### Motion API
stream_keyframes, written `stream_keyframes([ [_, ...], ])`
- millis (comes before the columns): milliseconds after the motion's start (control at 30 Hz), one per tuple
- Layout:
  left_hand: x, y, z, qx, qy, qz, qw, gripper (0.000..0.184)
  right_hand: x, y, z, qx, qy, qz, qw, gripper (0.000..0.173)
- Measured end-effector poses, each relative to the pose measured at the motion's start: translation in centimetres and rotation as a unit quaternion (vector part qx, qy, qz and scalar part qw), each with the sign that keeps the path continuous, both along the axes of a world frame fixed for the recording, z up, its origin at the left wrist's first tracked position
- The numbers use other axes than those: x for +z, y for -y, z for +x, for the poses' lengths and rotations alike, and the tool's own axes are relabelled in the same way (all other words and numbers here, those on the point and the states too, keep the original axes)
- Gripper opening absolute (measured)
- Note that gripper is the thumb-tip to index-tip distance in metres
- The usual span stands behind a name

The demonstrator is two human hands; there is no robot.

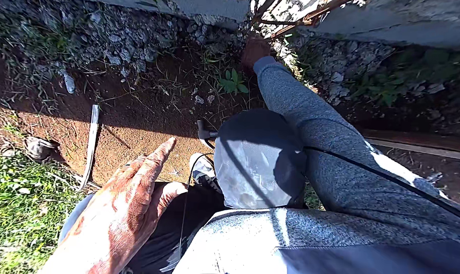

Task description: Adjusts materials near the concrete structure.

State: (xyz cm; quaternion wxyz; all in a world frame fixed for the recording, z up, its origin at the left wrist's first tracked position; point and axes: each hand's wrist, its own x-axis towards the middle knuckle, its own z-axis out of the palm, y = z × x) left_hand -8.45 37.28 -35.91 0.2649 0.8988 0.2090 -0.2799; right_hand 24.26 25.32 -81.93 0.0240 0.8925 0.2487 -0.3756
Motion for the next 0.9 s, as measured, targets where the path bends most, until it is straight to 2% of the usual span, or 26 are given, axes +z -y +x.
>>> stream_keyframes([
  [100,0.1,0.0,-0.1,-0.001,-0.002,0.005,1.0,0.07,-0.4,-0.4,-0.3,-0.011,-0.005,-0.024,1.0,0.09],
  [167,0.1,0.0,-0.1,0.0,0.002,0.002,1.0,0.069,-0.5,0.0,-0.3,0.004,-0.015,-0.02,1.0,0.087],
  [367,0.1,0.0,-0.1,0.0,0.005,-0.007,1.0,0.07,1.3,1.4,-0.8,0.076,-0.058,-0.009,0.995,0.05],
  [433,0.0,0.0,0.0,0.0,-0.001,-0.006,1.0,0.071,0.8,1.1,-0.8,0.067,-0.054,0.009,0.996,0.052],
  [600,-0.1,0.0,-0.2,0.007,-0.001,-0.013,1.0,0.069,-1.9,0.9,-0.4,0.011,-0.048,0.045,0.998,0.08],
  [667,-0.1,-0.1,-0.3,0.007,-0.001,-0.007,1.0,0.068,-2.6,1.0,-0.3,0.019,-0.057,0.043,0.997,0.085],
  [733,0.0,-0.1,-0.3,0.01,-0.001,-0.004,1.0,0.067,-2.1,1.3,-0.3,0.035,-0.075,0.032,0.996,0.083],
  [833,0.0,-0.1,-0.1,0.004,0.009,-0.006,1.0,0.07,1.2,1.3,-0.5,0.067,-0.121,0.002,0.99,0.068],
  [900,-0.1,-0.2,0.0,0.001,0.006,-0.009,1.0,0.07,2.8,1.6,-0.9,0.085,-0.162,0.022,0.983,0.06],
])
